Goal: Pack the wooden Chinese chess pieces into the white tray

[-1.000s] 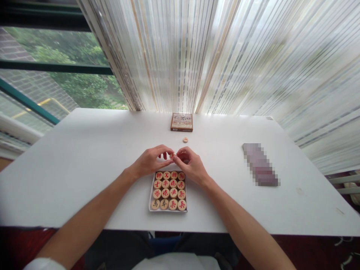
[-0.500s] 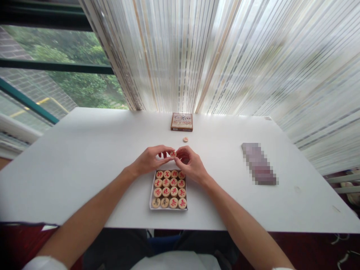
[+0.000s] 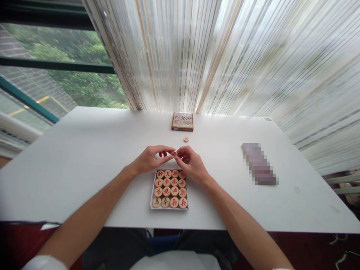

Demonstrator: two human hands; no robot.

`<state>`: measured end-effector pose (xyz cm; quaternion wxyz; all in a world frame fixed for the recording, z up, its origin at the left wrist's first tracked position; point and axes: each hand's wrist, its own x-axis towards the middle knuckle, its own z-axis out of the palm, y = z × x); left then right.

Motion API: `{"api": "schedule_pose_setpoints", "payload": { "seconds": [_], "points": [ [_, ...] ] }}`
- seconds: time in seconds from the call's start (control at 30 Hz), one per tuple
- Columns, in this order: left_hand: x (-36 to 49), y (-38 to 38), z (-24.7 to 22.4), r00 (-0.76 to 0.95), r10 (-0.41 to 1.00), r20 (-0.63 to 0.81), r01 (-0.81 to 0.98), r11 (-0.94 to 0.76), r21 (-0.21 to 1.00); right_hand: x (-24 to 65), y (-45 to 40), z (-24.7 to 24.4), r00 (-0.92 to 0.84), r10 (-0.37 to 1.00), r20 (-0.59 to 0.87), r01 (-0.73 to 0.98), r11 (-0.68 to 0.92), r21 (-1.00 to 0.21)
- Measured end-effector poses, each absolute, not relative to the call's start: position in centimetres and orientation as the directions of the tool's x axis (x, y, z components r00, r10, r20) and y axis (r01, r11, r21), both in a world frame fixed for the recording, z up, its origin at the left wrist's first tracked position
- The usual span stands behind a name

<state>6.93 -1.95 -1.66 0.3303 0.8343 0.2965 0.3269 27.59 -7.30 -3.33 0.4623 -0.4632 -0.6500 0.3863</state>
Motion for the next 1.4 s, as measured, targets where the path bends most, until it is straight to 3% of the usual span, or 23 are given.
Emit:
{"api": "schedule_pose_setpoints", "payload": {
  "seconds": [0.3, 0.53, 0.8, 1.1, 1.4],
  "points": [
    [7.4, -2.2, -1.5, 0.585, 0.739, 0.334, 0.223, -0.542, 0.810, 27.6, -7.4, -3.1, -0.150, 0.957, 0.247, 0.270, 0.280, -0.921],
    [7.5, -2.2, -1.5, 0.505, 0.810, 0.298, 0.078, -0.387, 0.919, 27.8, -7.4, -3.3, -0.166, 0.961, 0.222, 0.296, 0.263, -0.918],
    [7.5, -1.8, -1.6, 0.555, 0.806, 0.206, -0.021, -0.235, 0.972, 27.9, -7.3, -3.3, -0.162, 0.960, 0.228, 0.286, 0.266, -0.920],
    [7.6, -2.0, -2.1, 0.575, 0.797, 0.188, 0.064, -0.272, 0.960, 28.0, -7.0, -3.4, -0.076, 0.954, 0.289, 0.350, 0.297, -0.889],
    [8.0, -2.1, -2.5, 0.521, 0.813, 0.260, 0.072, -0.346, 0.935, 29.0, -6.2, -4.0, -0.044, 0.874, 0.485, 0.581, 0.417, -0.699]
  ]
}}
